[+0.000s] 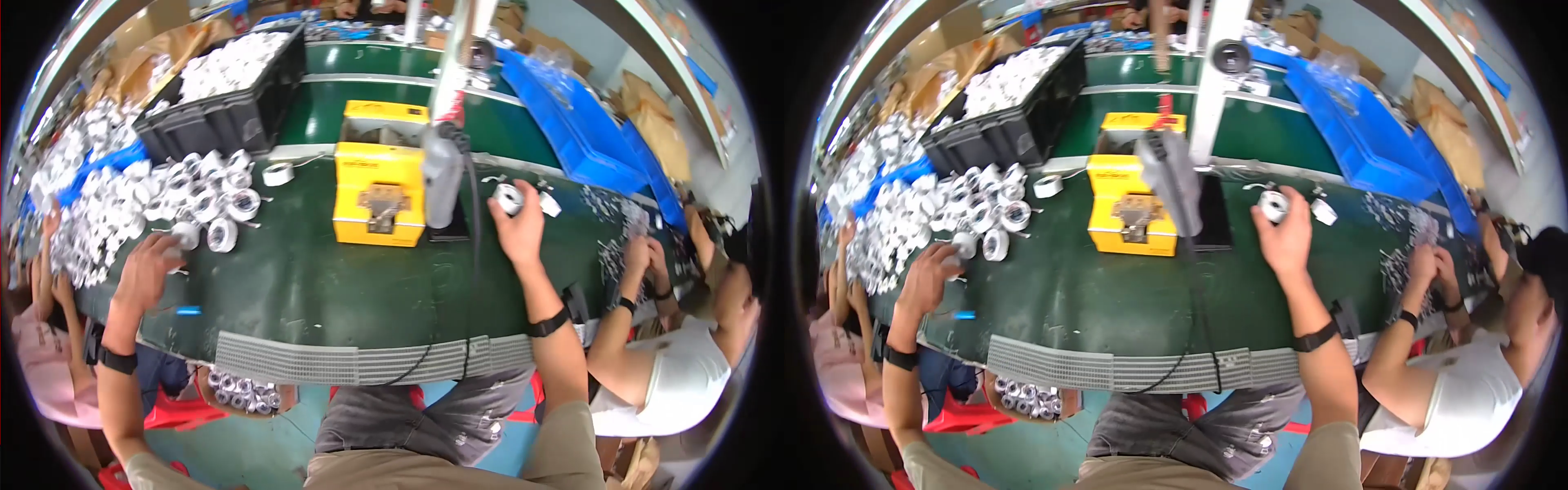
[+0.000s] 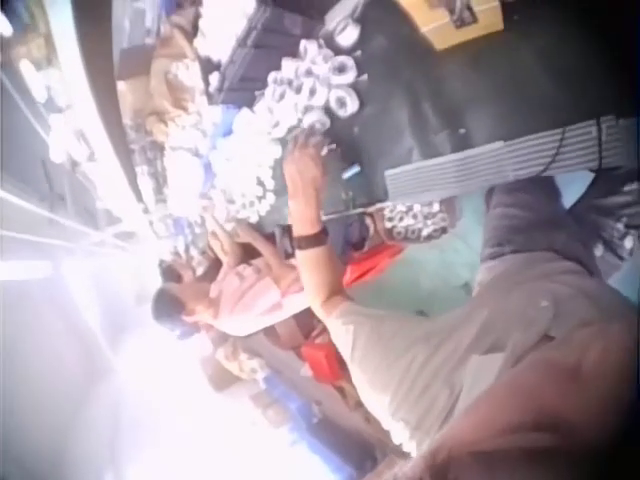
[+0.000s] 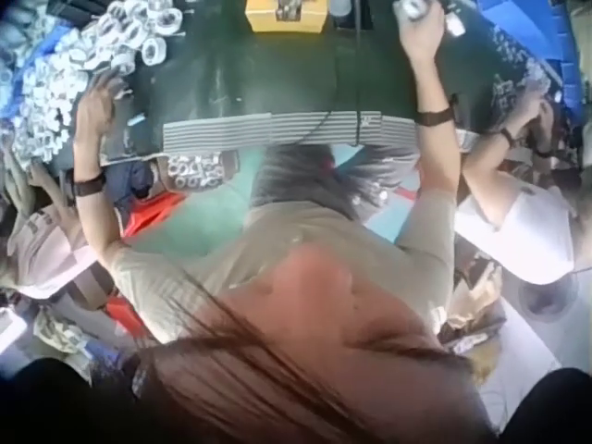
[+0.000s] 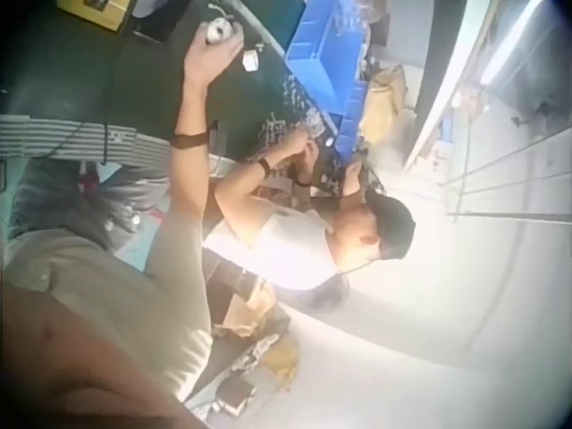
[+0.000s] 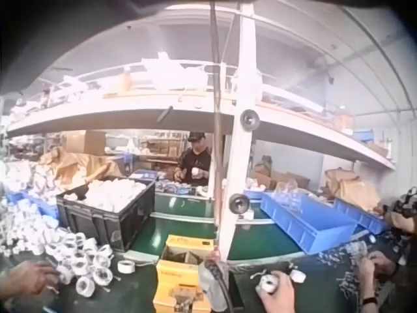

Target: The person assembles electronic components by hand, inserting a circuit board into a white plastic housing and securing the assembly with a power screwdriver. This process is repeated multiple times, with the person picking up new parts from piles on the workbench after each completion.

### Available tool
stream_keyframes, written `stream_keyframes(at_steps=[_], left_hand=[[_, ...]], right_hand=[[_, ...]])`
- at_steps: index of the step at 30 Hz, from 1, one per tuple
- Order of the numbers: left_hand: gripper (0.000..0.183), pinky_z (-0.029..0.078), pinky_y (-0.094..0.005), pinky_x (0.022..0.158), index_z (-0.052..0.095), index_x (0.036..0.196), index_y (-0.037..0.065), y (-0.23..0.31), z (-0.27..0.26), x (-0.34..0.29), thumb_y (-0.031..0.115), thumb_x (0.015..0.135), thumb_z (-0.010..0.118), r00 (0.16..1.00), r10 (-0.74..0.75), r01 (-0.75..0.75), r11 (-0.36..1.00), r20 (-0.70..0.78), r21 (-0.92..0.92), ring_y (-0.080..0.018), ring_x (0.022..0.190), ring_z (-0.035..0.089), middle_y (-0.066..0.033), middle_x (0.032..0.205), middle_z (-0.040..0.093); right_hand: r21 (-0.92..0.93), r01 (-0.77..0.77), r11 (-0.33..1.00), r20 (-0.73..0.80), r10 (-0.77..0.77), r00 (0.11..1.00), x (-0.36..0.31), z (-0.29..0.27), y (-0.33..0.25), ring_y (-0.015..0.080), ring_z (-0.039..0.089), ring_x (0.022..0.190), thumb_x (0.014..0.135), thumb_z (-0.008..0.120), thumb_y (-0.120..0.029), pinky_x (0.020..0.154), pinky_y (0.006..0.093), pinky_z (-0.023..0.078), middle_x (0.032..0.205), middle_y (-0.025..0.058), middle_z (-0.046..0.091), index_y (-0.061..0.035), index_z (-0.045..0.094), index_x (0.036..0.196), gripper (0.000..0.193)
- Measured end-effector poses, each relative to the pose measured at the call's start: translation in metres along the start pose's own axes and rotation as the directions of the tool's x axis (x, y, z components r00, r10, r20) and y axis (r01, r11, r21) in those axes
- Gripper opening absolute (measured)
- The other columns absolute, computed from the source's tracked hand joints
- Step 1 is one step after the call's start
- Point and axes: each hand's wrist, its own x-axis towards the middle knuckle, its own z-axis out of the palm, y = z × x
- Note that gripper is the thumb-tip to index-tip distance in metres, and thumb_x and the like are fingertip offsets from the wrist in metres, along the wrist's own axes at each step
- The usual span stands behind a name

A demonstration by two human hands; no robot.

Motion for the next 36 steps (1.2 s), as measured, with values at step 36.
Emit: stream_keyframes(at_steps=[36], left_hand=[[0.049, 0.047, -0.0300, 0.086, 0.035, 0.137, 0.006, 0.234, 0.018, 0.118, 0.014, 0.094, 0.056, 0.940, 0.273, -0.147, -0.218, -0.205, -0.965, -0.0167, 0.103, 0.054, -0.0082, 0.114, 0.054]], right_hand=[[0.663, -0.658, 0.356, 0.739, -0.174, 0.651, -0.069, -0.016, -0.108, 0.0124, 0.058, 0.073, 0.090, 0.062, -0.009, 0.066, 0.0236, 0.044, 0.083, 0.0074, 0.062, 0.0027, 0.064, 0.091, 0.012]])
